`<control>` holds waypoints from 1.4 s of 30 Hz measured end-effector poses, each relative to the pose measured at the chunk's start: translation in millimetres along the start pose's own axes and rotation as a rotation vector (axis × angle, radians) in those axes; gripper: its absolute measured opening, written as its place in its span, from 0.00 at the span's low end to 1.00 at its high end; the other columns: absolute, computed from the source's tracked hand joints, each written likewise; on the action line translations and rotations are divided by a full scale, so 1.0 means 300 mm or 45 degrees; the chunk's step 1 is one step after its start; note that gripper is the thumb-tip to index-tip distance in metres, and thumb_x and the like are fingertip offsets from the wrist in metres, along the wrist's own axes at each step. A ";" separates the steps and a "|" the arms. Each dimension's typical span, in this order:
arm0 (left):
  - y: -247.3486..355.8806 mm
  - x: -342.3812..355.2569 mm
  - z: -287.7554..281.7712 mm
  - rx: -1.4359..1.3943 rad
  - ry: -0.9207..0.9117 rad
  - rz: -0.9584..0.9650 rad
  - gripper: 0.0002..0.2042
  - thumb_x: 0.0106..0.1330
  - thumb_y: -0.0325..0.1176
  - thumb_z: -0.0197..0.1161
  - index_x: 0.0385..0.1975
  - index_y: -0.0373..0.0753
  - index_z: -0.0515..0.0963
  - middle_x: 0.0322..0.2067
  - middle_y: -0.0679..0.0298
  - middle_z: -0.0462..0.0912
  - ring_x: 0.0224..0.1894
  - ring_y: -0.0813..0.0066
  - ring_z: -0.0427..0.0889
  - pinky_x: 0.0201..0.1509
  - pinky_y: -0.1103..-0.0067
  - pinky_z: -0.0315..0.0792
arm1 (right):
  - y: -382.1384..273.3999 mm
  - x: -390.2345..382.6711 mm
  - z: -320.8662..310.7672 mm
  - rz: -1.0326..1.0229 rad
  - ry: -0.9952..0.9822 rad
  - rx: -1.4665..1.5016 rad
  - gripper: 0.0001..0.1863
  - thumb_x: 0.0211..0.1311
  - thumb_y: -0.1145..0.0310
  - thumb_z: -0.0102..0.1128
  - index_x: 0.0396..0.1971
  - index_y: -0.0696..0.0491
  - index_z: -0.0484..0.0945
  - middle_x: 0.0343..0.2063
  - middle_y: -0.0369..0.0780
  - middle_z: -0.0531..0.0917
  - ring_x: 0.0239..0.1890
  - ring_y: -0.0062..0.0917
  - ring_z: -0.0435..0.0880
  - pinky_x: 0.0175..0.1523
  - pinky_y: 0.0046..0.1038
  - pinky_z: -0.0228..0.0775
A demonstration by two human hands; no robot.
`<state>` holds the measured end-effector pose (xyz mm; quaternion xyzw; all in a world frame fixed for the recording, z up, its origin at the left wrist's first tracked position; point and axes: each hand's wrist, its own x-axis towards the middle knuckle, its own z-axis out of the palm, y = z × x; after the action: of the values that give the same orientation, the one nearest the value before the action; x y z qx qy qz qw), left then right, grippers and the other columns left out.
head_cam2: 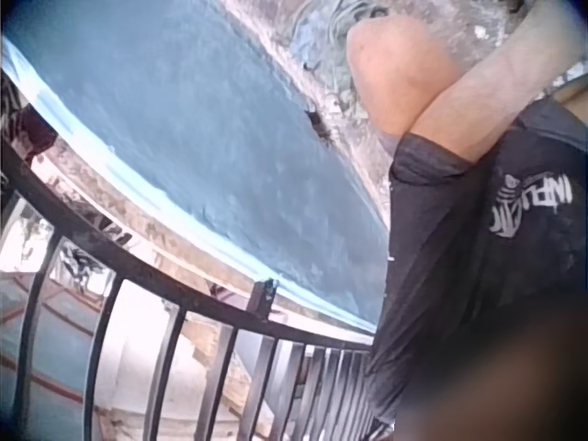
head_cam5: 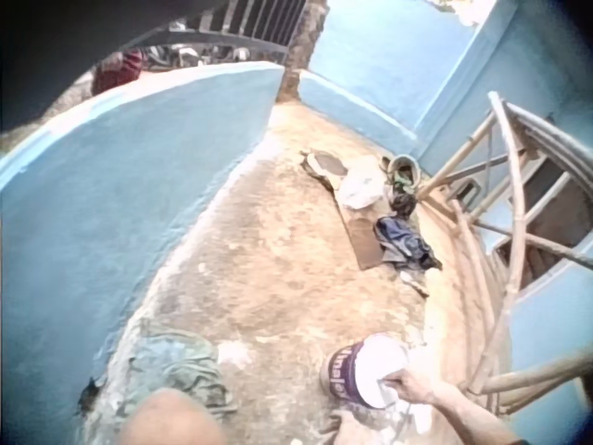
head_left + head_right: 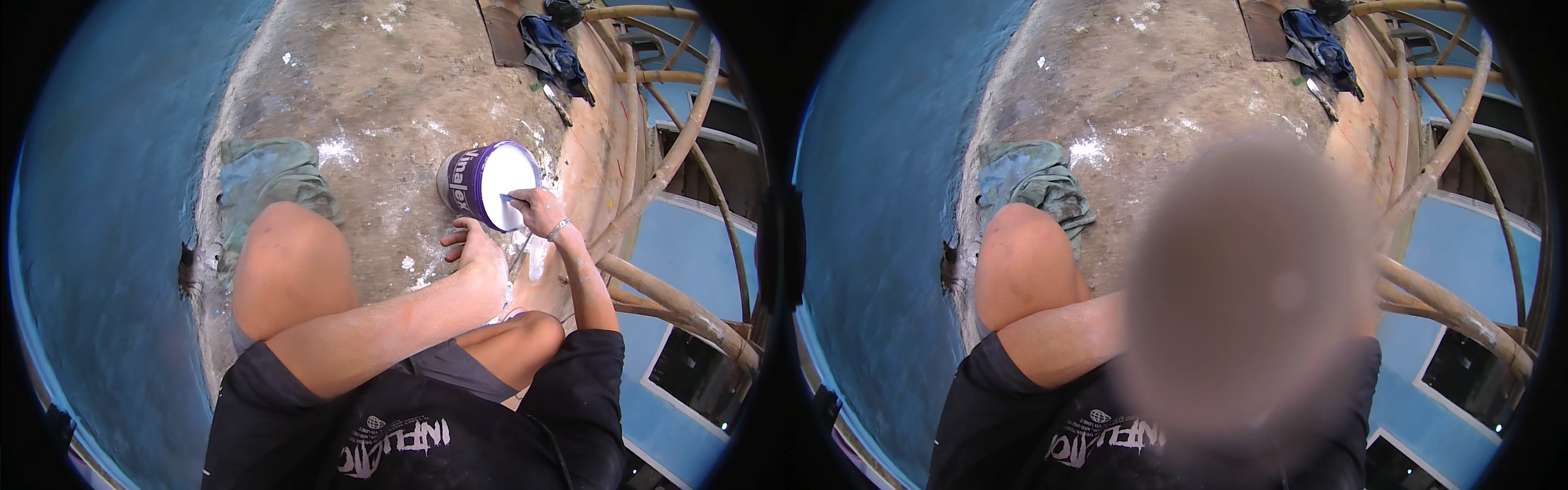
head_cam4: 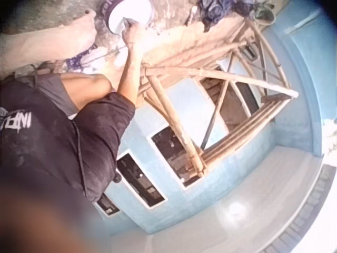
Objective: The person sits on the floor and stirs white paint in a purple bucket using a ladle. They then pour the mixed paint into a clear plastic bucket.
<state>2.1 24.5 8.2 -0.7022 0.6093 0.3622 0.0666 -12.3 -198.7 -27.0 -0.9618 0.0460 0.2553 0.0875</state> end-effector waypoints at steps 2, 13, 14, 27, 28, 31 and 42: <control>-0.002 -0.013 -0.004 -0.017 0.000 -0.003 0.16 0.66 0.34 0.60 0.48 0.33 0.85 0.37 0.45 0.86 0.45 0.43 0.85 0.61 0.43 0.63 | 0.033 0.015 -0.015 -0.038 -0.141 0.034 0.13 0.63 0.72 0.63 0.47 0.56 0.87 0.35 0.53 0.87 0.38 0.47 0.87 0.46 0.40 0.78; -0.047 -0.099 -0.033 -0.099 0.027 -0.021 0.18 0.65 0.35 0.64 0.52 0.35 0.84 0.42 0.49 0.88 0.47 0.46 0.87 0.64 0.46 0.63 | 0.134 0.047 -0.084 -0.101 -0.592 -0.433 0.13 0.61 0.73 0.61 0.44 0.48 0.89 0.30 0.47 0.88 0.36 0.40 0.87 0.43 0.39 0.76; -0.050 -0.112 -0.034 -0.092 0.026 -0.032 0.18 0.65 0.35 0.64 0.52 0.35 0.84 0.42 0.49 0.88 0.47 0.46 0.87 0.64 0.47 0.63 | 0.168 0.046 -0.078 -0.133 -0.561 -0.256 0.13 0.61 0.73 0.62 0.44 0.49 0.89 0.29 0.46 0.87 0.35 0.39 0.87 0.43 0.38 0.76; -0.080 -0.198 -0.014 -0.215 0.473 -0.181 0.12 0.64 0.31 0.62 0.43 0.37 0.86 0.40 0.54 0.90 0.48 0.60 0.88 0.59 0.62 0.68 | 0.216 -0.099 0.206 0.456 0.006 1.826 0.11 0.76 0.67 0.56 0.43 0.59 0.84 0.19 0.29 0.74 0.16 0.10 0.59 0.20 0.17 0.45; -0.079 -0.212 -0.023 -0.213 0.463 -0.200 0.11 0.63 0.31 0.62 0.42 0.37 0.86 0.39 0.54 0.90 0.48 0.59 0.89 0.59 0.63 0.68 | 0.206 -0.125 0.207 0.434 0.035 1.889 0.11 0.76 0.68 0.55 0.42 0.60 0.83 0.20 0.30 0.74 0.16 0.10 0.58 0.20 0.17 0.45; -0.095 -0.236 -0.048 -0.234 0.435 -0.267 0.10 0.62 0.29 0.62 0.41 0.36 0.85 0.38 0.52 0.90 0.47 0.58 0.89 0.59 0.63 0.69 | 0.187 -0.174 0.216 0.382 0.138 2.032 0.10 0.77 0.68 0.55 0.34 0.55 0.80 0.20 0.30 0.72 0.17 0.10 0.57 0.20 0.16 0.45; -0.129 -0.280 -0.047 -0.088 0.522 -0.479 0.17 0.75 0.42 0.57 0.41 0.31 0.80 0.35 0.45 0.88 0.44 0.48 0.87 0.58 0.59 0.73 | 0.224 -0.291 0.339 0.369 0.411 2.388 0.07 0.76 0.68 0.56 0.42 0.55 0.77 0.23 0.31 0.74 0.18 0.08 0.60 0.20 0.13 0.49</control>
<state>43.5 94.4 54.7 -0.8635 0.4562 0.2144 -0.0157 -145.8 -241.1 -80.0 -0.5090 0.3612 -0.0124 0.7813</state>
